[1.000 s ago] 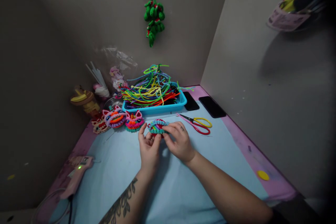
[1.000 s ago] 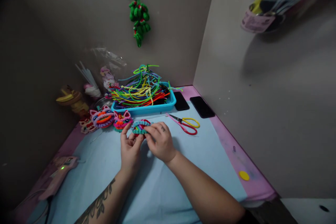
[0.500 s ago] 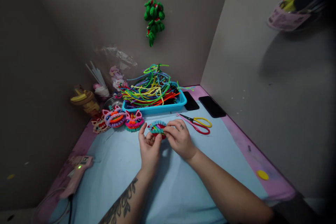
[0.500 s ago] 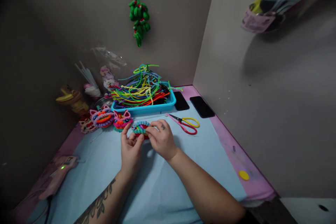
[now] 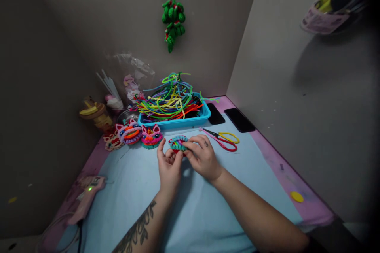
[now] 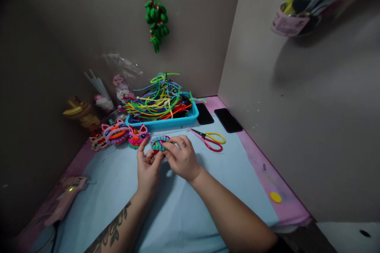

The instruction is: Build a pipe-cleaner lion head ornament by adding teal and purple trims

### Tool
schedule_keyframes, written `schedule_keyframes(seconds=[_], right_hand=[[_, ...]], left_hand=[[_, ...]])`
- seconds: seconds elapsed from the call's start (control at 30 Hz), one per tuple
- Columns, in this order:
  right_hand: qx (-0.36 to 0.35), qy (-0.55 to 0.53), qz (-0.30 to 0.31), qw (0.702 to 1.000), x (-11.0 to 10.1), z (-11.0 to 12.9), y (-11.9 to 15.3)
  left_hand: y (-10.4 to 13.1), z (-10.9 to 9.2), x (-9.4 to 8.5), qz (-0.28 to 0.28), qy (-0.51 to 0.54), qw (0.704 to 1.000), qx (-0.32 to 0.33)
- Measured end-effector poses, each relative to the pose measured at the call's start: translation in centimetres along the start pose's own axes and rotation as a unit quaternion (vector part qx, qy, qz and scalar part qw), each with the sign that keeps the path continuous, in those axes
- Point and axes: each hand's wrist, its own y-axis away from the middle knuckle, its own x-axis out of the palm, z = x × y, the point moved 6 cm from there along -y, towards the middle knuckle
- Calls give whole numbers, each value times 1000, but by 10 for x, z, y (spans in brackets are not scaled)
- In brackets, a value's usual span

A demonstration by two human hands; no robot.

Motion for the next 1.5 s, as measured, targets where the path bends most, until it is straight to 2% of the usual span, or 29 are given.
schedule_keyframes(seconds=[0.43, 0.93, 1.33, 1.5], right_hand=[[8, -4, -19, 1000, 0, -1, 1], [23, 42, -24, 999, 8, 6, 4], [6, 58, -34, 998, 6, 9, 3], [-31, 81, -22, 996, 9, 12, 4]], left_hand=[[3, -3, 3, 0, -33, 999, 17], [8, 6, -1, 23, -191, 979, 71], [7, 11, -1, 34, -177, 981, 73], [7, 11, 0, 36, -169, 983, 65]])
